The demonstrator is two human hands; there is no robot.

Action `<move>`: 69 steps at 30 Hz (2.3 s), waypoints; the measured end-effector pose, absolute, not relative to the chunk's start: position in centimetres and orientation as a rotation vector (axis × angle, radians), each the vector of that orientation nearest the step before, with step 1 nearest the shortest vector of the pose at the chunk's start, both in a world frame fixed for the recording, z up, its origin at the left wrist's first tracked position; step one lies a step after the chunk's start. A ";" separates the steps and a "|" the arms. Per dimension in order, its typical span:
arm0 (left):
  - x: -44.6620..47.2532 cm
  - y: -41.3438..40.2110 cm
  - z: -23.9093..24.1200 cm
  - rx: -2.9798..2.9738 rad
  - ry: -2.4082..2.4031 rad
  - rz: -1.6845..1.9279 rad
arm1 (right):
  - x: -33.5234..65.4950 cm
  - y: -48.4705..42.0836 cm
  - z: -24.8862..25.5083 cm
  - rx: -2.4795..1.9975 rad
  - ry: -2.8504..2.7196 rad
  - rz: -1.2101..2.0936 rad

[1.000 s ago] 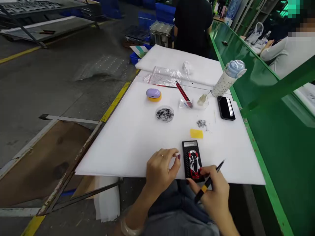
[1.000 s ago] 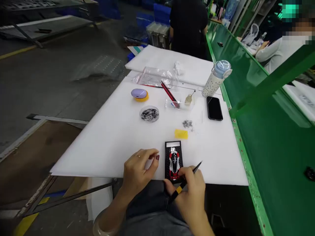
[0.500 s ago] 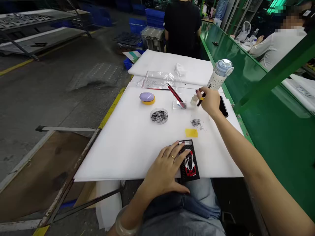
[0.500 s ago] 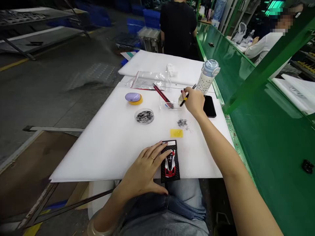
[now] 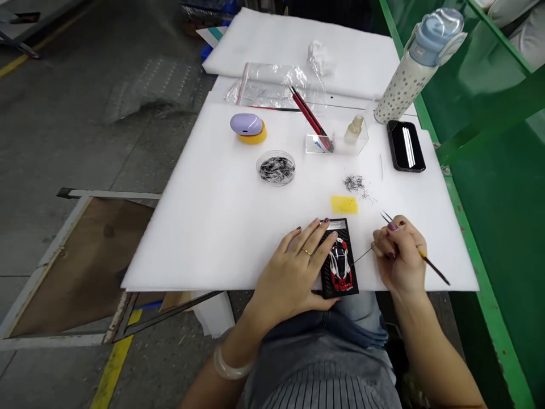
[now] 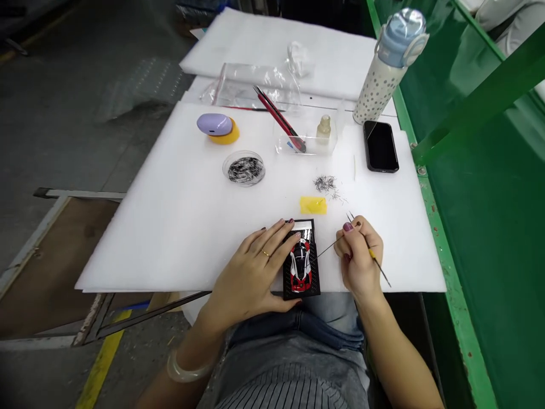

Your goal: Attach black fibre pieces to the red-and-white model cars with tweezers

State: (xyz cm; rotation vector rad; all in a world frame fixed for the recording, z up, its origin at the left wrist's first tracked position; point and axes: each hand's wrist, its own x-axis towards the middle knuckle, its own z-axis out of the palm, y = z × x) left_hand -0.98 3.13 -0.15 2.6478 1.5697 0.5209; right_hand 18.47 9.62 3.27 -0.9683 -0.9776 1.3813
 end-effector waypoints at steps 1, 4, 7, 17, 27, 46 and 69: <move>-1.0 3.1 -0.2 2.649 1.571 0.526 | 18.3 9.4 2.6 -0.978 -0.939 1.370; -1.0 3.1 -0.2 2.646 1.561 0.544 | 18.1 9.3 1.6 -1.007 -0.901 1.299; -1.0 3.1 -0.3 2.626 1.552 0.555 | 18.1 9.3 1.6 -1.051 -0.937 1.260; -0.9 3.1 -0.3 2.640 1.572 0.578 | 18.5 9.1 1.3 -1.062 -0.987 1.233; -1.0 3.1 -0.5 2.585 1.523 0.601 | 19.2 9.2 2.3 -1.069 -1.026 1.021; -1.1 3.5 0.5 2.271 1.346 0.910 | 15.9 29.7 7.9 -1.169 -1.848 0.145; 0.8 4.0 0.3 2.050 1.418 1.312 | 21.9 21.1 2.2 -1.205 -1.367 1.032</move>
